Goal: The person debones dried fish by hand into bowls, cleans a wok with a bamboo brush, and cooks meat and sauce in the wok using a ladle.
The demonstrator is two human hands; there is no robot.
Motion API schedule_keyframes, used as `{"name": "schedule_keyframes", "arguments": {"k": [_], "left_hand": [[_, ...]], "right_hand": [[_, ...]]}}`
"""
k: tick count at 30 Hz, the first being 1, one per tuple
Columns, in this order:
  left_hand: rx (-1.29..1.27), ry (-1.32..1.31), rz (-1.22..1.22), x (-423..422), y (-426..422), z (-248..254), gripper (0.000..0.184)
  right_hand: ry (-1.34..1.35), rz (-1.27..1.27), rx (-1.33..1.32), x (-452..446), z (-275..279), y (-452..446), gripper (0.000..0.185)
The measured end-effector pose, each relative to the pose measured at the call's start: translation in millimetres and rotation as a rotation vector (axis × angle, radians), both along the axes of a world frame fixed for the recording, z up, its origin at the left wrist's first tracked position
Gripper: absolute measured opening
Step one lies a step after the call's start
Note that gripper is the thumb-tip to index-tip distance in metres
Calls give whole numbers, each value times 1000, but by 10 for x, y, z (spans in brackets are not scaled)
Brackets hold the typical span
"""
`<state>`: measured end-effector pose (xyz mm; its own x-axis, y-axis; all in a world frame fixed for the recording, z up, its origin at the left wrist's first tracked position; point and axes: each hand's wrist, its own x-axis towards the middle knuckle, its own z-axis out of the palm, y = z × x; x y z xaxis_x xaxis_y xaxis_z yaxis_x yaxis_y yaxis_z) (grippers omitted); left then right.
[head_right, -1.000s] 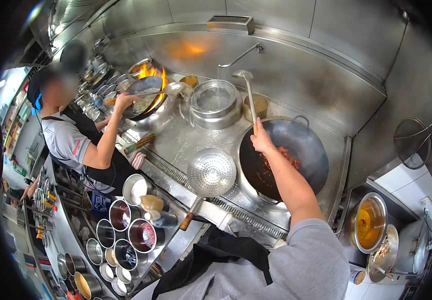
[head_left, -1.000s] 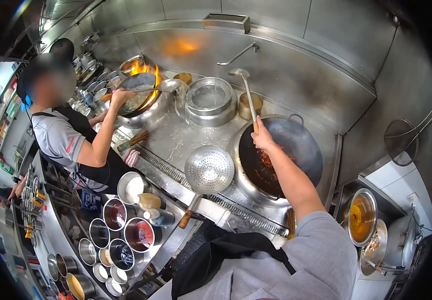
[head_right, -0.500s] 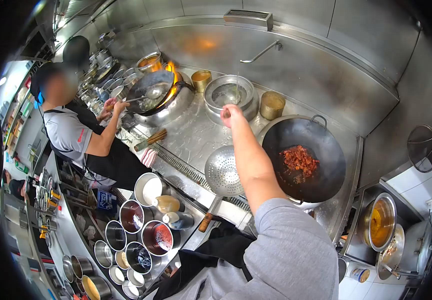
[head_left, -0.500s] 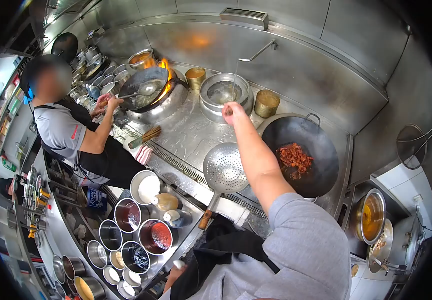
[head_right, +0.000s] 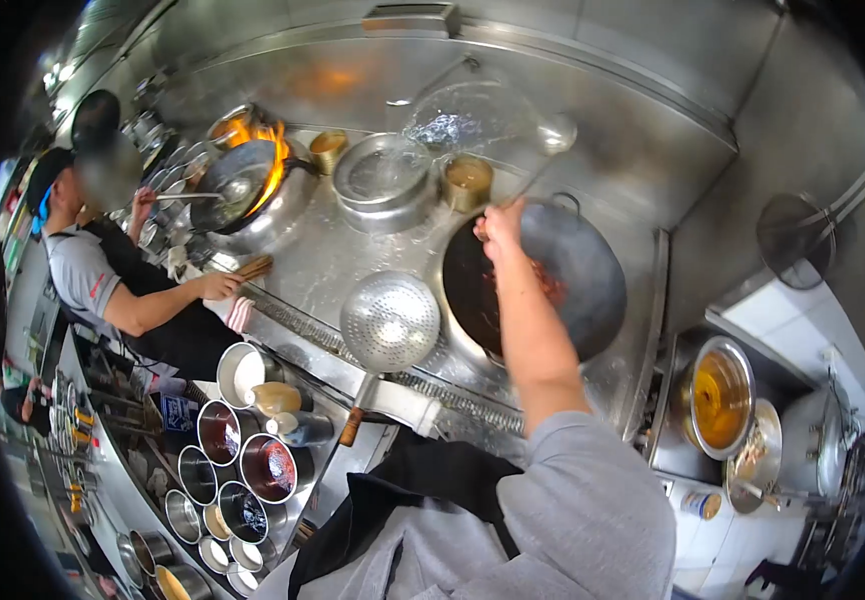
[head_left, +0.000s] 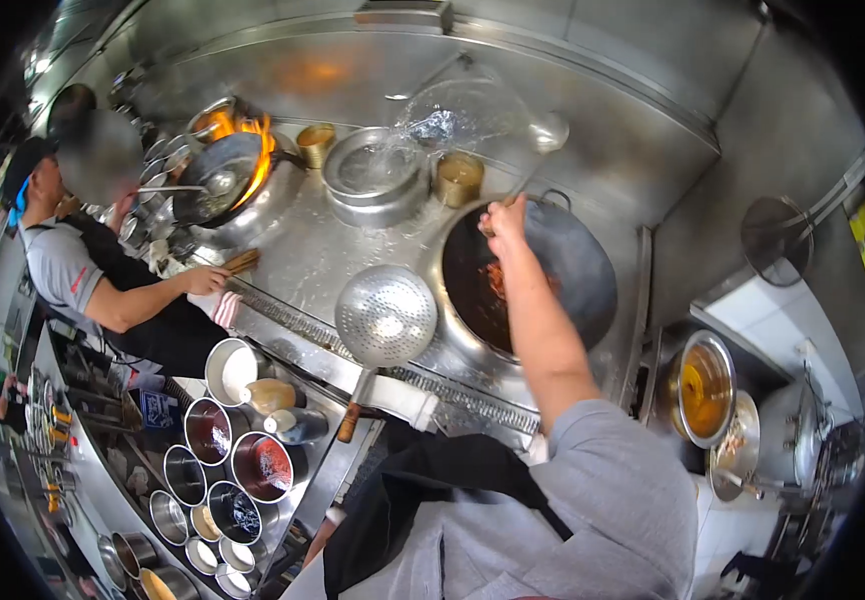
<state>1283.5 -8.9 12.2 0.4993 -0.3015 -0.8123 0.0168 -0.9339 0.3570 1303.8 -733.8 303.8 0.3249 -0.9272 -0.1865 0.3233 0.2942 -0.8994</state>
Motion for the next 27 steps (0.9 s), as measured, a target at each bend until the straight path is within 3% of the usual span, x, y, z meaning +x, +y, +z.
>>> {"name": "schedule_keyframes", "arguments": {"k": [4,5,6,7,8,9,10,11,13,14,16,18,20,22,24,26,27], "left_hand": [[-59,-80,-229,203,-276,-338,60],[-11,-80,-197,156,-519,-57,59],[88,-115,-262,204,-607,-281,60],[18,-79,-241,182,-887,168,59],[-52,-39,-219,135,-1266,815,59],[-135,95,-144,279,-1118,189,57],[-95,15,-262,310,-1214,150,55],[-132,-12,-205,232,-1354,348,33],[-147,-67,-238,202,-1417,201,34],[-193,-52,-219,159,-1459,186,34],[-149,-42,-296,33,-1688,628,33],[-200,-3,-286,-62,-1790,809,32],[-294,-68,-227,-150,-1792,1023,31],[-361,-64,-98,-135,-1585,1008,31],[-398,65,48,-133,-1417,1541,40],[-484,-94,51,59,-902,1516,39],[-471,-156,126,127,-737,1763,39]], "right_hand": [[638,0,-213,-1653,-294,-434,91],[828,16,-283,-2110,-206,-419,90],[1012,45,-361,-2485,-112,-413,89],[1025,45,-344,-2836,-203,-413,89],[1217,-16,-572,-3174,-336,-370,88],[1397,-76,-811,-3409,-436,-260,88],[1330,-68,-704,-3538,-335,7,87],[1260,-60,-603,-3644,-186,308,86],[1187,-289,-1132,-3951,-663,491,84],[1178,-269,-1134,-4067,-696,549,84],[820,-65,-180,-4245,-759,633,80],[823,-64,-93,-4458,-845,509,74],[757,-44,-166,-4632,-1017,421,63],[684,-75,-164,-4614,-866,653,63],[583,-31,-178,-4480,-612,984,66],[415,98,-216,-4311,-454,1346,62],[291,217,-229,-4180,-325,1580,61]]}}
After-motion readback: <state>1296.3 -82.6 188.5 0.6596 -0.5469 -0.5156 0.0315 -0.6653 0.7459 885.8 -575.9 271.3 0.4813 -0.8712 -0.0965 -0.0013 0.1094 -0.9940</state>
